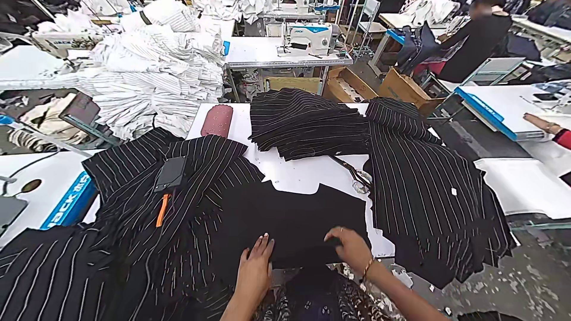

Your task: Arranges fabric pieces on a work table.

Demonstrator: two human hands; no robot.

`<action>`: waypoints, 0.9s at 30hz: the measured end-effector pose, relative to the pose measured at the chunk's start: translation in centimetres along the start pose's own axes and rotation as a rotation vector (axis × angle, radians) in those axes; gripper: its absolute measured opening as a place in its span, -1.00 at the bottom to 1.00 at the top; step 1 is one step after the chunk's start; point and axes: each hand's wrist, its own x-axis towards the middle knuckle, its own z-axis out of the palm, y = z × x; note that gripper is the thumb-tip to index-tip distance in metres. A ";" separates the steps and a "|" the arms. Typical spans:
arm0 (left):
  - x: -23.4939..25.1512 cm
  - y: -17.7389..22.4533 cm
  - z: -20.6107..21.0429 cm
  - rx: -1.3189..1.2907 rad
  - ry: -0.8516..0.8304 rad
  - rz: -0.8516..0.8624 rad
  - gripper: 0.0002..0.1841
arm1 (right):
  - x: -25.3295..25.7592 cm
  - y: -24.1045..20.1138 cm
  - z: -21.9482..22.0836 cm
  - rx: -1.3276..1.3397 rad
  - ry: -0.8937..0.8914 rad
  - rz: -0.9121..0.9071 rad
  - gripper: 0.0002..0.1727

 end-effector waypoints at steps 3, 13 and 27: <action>4.8 1.7 -5.7 0.047 -0.055 -0.097 -0.59 | 4.0 -0.4 -4.8 -0.121 0.045 0.087 -0.50; 19.0 1.1 -10.5 -0.036 -0.062 -0.101 -0.57 | 13.8 3.5 -3.9 -0.084 0.309 0.129 -0.46; 13.7 3.4 4.4 0.061 0.501 0.301 -0.20 | 18.0 3.6 -6.7 -0.083 0.380 0.174 -0.49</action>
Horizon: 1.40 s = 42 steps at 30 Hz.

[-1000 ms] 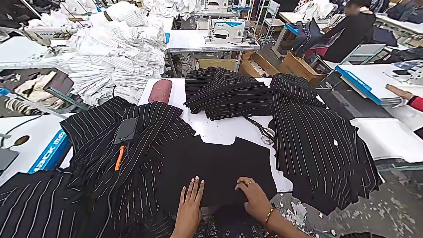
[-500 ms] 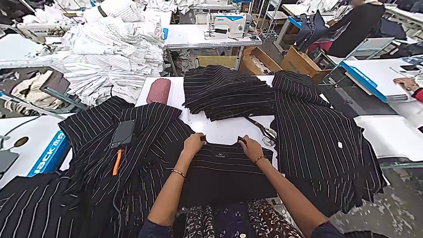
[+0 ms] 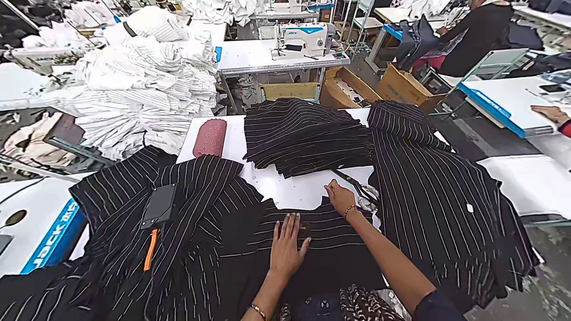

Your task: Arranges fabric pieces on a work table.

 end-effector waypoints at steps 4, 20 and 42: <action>0.7 -1.3 -0.5 0.001 -0.013 0.017 -0.16 | -0.5 -0.4 1.5 0.101 0.144 -0.091 -0.51; 0.0 -4.4 -1.6 0.064 -0.028 -0.077 -0.05 | -10.7 4.4 3.1 -0.086 -0.009 -0.012 0.10; 2.5 -1.7 -0.9 -0.041 -0.133 0.088 -0.25 | -15.6 3.4 2.7 0.103 0.383 -0.378 -0.65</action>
